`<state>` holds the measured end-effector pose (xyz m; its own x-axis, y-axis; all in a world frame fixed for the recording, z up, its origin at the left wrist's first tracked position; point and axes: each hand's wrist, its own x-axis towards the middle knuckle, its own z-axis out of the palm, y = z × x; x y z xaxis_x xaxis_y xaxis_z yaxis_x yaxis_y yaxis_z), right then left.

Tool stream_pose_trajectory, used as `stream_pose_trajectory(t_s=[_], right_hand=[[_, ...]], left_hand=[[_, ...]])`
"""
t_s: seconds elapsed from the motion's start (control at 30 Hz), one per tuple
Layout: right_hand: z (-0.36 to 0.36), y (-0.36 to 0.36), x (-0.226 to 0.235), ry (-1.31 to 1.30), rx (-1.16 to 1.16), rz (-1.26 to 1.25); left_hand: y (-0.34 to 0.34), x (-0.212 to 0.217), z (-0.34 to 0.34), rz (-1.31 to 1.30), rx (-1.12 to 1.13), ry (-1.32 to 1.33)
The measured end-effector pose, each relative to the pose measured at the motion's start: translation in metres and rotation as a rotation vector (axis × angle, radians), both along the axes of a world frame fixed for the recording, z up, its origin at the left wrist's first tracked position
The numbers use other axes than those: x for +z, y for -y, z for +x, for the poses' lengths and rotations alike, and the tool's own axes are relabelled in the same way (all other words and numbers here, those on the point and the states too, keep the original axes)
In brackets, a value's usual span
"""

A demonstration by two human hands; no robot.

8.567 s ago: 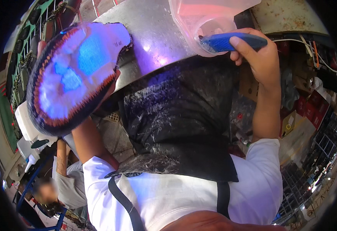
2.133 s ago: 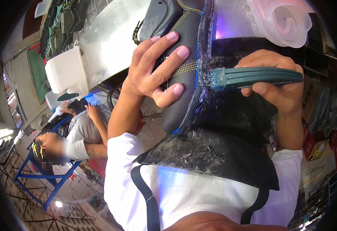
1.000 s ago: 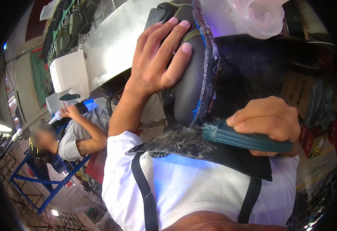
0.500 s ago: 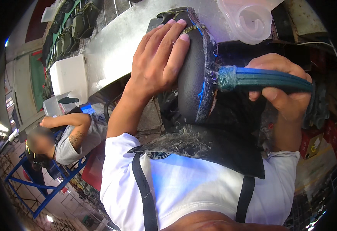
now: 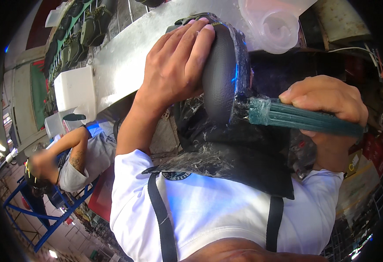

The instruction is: The person repeatedly applies a white substance to the sole and side edges of a black shoe using a brush. The person rotates the shoe to cover different areas and places it on a rack after each application.

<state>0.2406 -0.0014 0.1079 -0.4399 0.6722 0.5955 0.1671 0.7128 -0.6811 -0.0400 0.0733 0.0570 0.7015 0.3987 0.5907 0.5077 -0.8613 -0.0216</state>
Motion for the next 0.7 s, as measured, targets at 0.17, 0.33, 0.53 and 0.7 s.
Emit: stream_pose_trajectory(t_s=[0.17, 0.33, 0.53, 0.7], right_hand=[[0.004, -0.002, 0.023, 0.064, -0.012, 0.001], [0.015, -0.01, 0.048, 0.19, -0.002, 0.041], [0.023, -0.024, 0.073, 0.384, -0.039, 0.144], [0.03, -0.045, 0.084, 0.425, 0.073, 0.165]], left_hand=[[-0.007, 0.01, 0.002, -0.047, 0.017, -0.022], [-0.01, 0.032, 0.01, -0.174, 0.077, -0.084], [-0.011, 0.056, 0.011, -0.374, 0.217, -0.202], [-0.011, 0.074, 0.008, -0.51, 0.302, -0.289]])
